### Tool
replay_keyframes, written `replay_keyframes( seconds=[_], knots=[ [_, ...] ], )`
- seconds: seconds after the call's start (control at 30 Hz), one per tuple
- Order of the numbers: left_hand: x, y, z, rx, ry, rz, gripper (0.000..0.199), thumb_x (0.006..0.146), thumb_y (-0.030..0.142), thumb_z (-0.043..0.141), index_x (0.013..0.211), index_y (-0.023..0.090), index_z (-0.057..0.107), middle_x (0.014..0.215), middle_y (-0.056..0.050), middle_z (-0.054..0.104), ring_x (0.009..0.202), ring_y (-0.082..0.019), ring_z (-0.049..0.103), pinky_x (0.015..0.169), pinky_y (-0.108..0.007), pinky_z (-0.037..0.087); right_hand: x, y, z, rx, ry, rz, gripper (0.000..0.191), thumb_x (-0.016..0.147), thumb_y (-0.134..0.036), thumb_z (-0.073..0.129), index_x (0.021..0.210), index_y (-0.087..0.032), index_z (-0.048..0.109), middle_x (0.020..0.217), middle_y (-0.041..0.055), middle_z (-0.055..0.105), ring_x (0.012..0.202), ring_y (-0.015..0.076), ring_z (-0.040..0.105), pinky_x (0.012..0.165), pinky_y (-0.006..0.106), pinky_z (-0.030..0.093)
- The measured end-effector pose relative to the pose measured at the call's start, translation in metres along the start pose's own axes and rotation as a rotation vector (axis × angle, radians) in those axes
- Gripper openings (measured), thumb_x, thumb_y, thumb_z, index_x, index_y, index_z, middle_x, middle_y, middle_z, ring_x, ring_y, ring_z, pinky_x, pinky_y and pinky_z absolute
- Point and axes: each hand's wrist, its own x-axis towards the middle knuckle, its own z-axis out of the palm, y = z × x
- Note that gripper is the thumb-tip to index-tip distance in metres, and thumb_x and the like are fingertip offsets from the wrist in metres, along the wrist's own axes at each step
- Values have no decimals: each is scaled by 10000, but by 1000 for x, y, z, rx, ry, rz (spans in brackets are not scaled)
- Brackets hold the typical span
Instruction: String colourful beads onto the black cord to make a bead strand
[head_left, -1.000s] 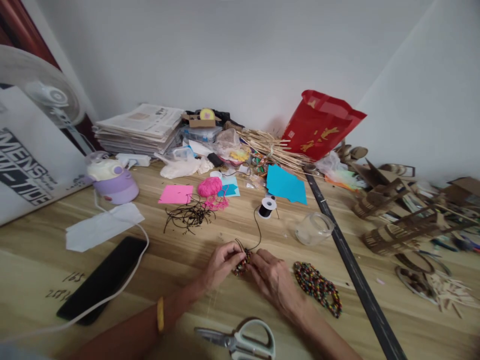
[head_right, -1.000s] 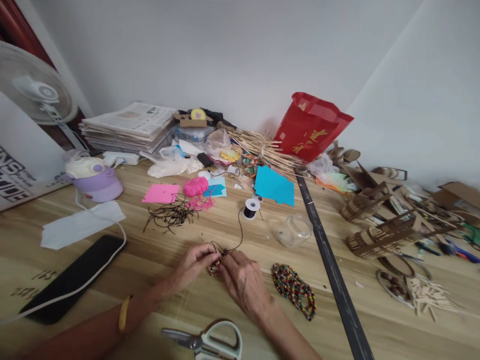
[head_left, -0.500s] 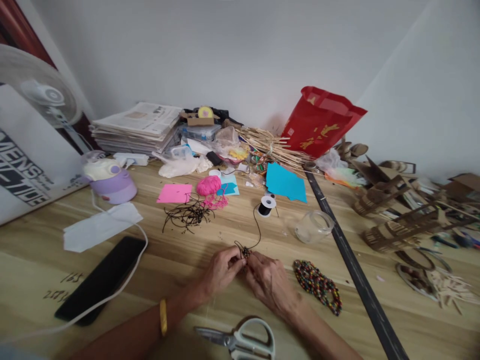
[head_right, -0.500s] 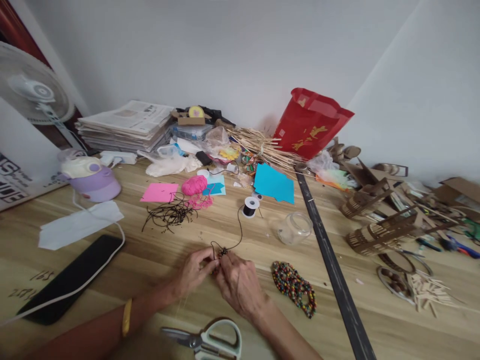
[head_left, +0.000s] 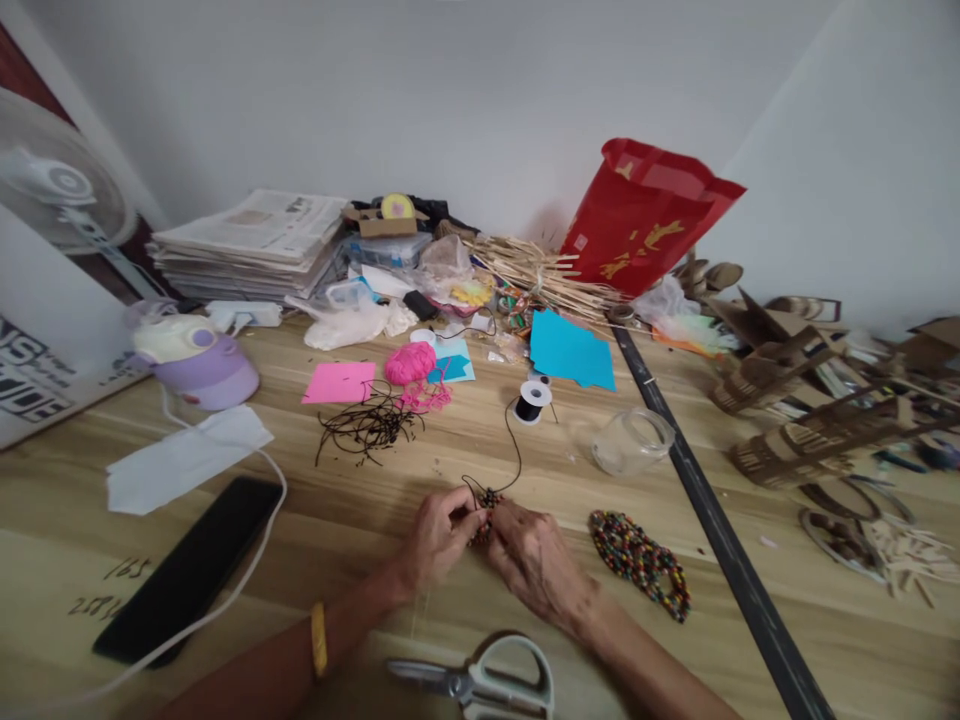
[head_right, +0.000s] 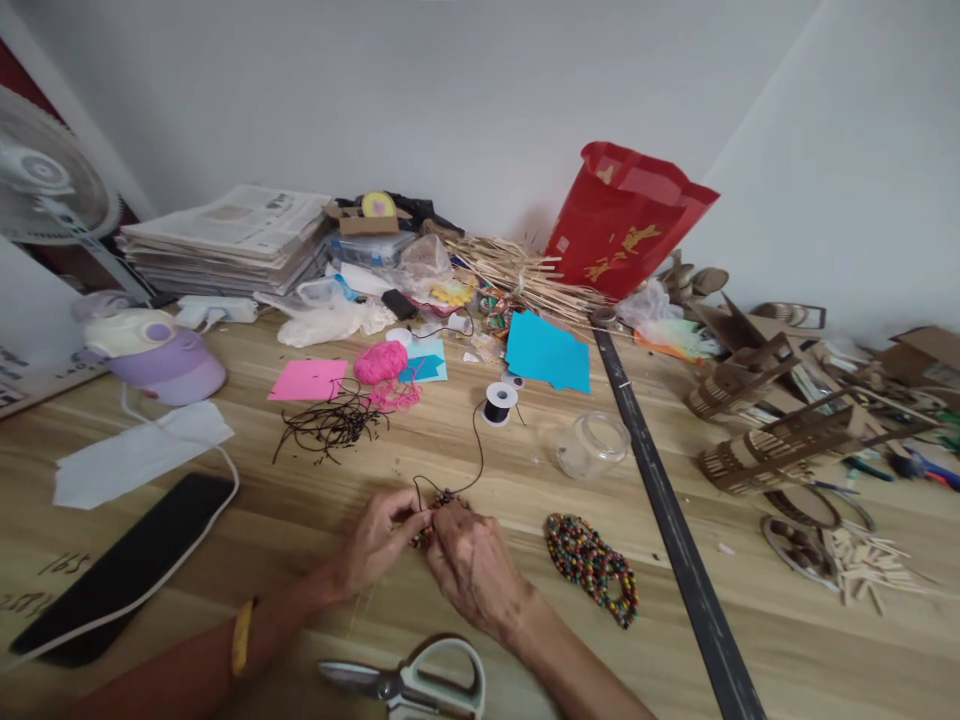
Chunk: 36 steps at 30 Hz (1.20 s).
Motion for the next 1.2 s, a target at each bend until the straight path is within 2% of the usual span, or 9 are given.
replay_keyframes(
  seconds=[0.13,0.27,0.43,0.63,0.77,0.9,1.03,1.2],
  knots=[
    [-1,2,0,-78,-35,-33,280,785,352,512,591,155,467,572,13,459,578,-122,435,549,-225,337,-2,-2,3,16,16,-49,127,822,-67,402,791,-183,446,755,52,571,676,168,547,607,250,366],
    [2,1,-1,-145,-44,-123,285,766,374,531,604,142,493,568,11,468,559,-116,429,532,-224,332,-1,2,3,74,48,-24,137,841,-80,382,791,-190,448,738,36,559,643,154,532,580,241,361],
    [7,-1,-5,-349,-152,-222,333,735,439,574,650,119,543,585,3,505,553,-111,453,534,-224,356,1,5,2,226,79,5,153,859,-101,381,752,-194,440,717,20,544,616,131,510,574,228,367],
    [8,-2,-7,-432,-142,-255,235,668,327,674,696,99,625,630,-16,591,597,-115,507,579,-219,393,-2,5,1,243,88,92,147,874,-137,405,745,-184,457,698,13,530,597,121,490,556,223,348],
    [7,2,-8,-356,-110,-210,136,659,244,660,672,110,643,625,-25,628,601,-130,548,589,-226,425,0,2,-5,230,82,75,149,867,-118,409,749,-181,475,708,12,537,604,117,498,558,215,341],
    [7,5,-8,-170,-59,-88,61,661,172,621,646,125,657,669,-49,677,664,-163,609,655,-248,464,2,1,-8,198,85,50,146,841,-102,416,740,-180,487,702,18,540,601,125,499,559,220,333],
    [6,-1,-3,-56,-21,43,69,679,158,605,637,134,655,701,-61,695,686,-171,631,679,-253,479,1,6,-3,164,71,43,129,817,-87,423,755,-176,492,706,25,547,606,133,496,563,226,326],
    [4,-5,2,-4,-19,112,100,702,155,588,625,133,648,692,-63,683,679,-162,623,677,-243,473,-3,13,6,191,55,31,125,810,-81,425,751,-177,479,685,17,531,596,133,473,562,230,319]
  ],
)
